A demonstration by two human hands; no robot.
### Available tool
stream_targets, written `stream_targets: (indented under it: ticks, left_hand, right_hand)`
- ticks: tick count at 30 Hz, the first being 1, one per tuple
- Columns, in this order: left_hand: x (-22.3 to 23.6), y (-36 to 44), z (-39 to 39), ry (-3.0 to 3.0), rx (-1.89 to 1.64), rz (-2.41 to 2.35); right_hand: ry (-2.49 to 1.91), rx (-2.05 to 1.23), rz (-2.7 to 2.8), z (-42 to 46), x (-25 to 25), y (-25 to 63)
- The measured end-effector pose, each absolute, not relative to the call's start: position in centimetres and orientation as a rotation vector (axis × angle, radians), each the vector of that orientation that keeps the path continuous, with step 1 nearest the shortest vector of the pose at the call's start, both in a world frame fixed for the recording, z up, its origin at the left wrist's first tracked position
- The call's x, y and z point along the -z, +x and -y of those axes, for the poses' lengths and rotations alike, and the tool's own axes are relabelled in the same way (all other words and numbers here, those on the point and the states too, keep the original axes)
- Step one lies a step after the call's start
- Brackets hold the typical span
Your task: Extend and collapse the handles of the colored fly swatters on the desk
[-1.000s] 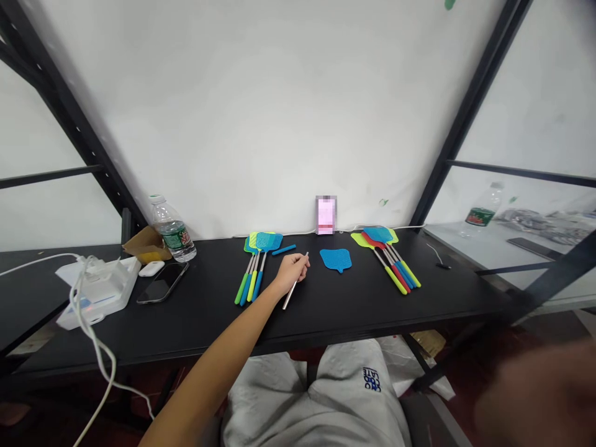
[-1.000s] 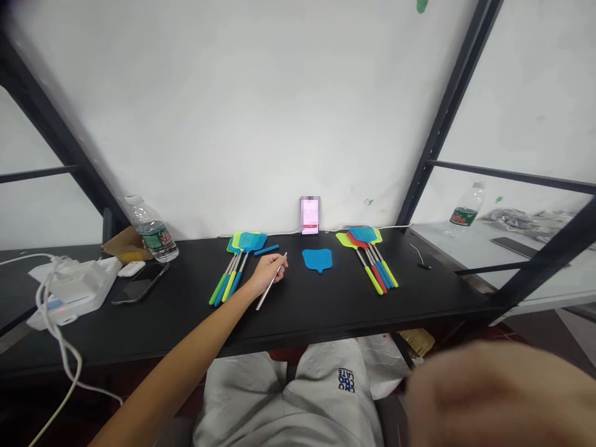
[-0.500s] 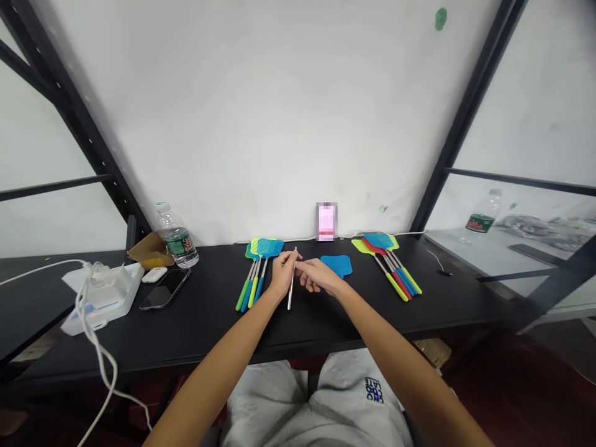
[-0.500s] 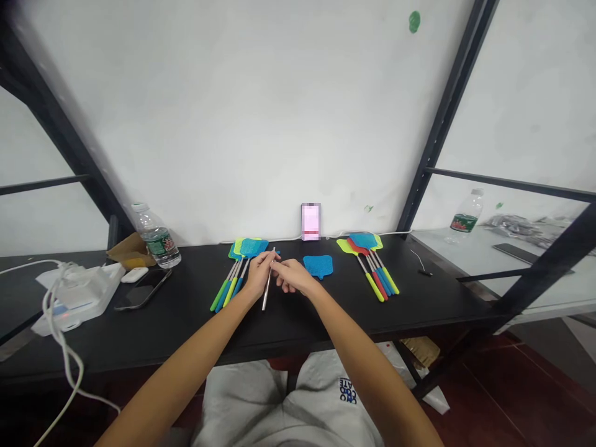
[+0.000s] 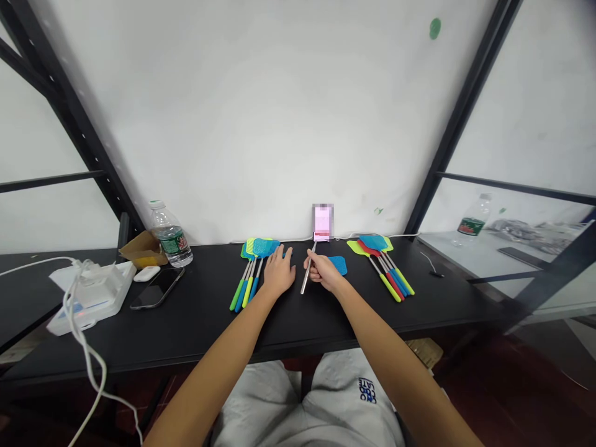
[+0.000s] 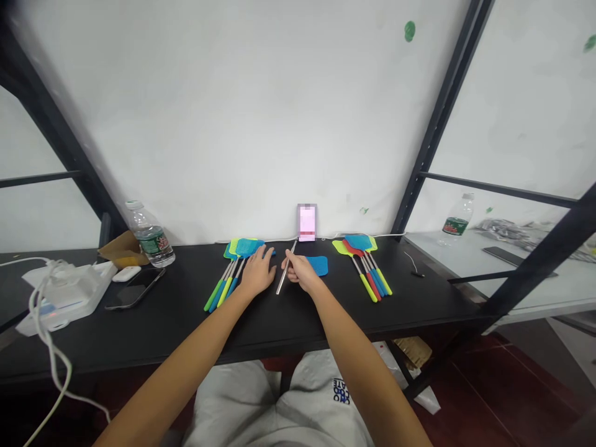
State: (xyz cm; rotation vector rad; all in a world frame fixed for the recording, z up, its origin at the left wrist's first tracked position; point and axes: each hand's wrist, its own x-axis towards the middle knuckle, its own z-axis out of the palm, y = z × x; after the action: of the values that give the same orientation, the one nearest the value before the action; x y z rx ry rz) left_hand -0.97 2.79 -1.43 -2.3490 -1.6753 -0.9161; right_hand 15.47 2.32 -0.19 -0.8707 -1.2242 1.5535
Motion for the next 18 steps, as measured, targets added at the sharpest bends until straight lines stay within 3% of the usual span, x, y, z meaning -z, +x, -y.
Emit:
stream_targets:
  ticks: [4, 18]
  left_hand:
    - [1.9, -1.4, -3.2, -2.354, 0.650, 1.790]
    - [1.2, -1.0, -2.7, -2.181, 0.410, 1.780]
  right_hand:
    - [-0.930, -1.420, 1.118, -2.7, 0.1, 15.2]
    - [-1.051, -1.038, 0.830, -3.6, 0.2, 16.1]
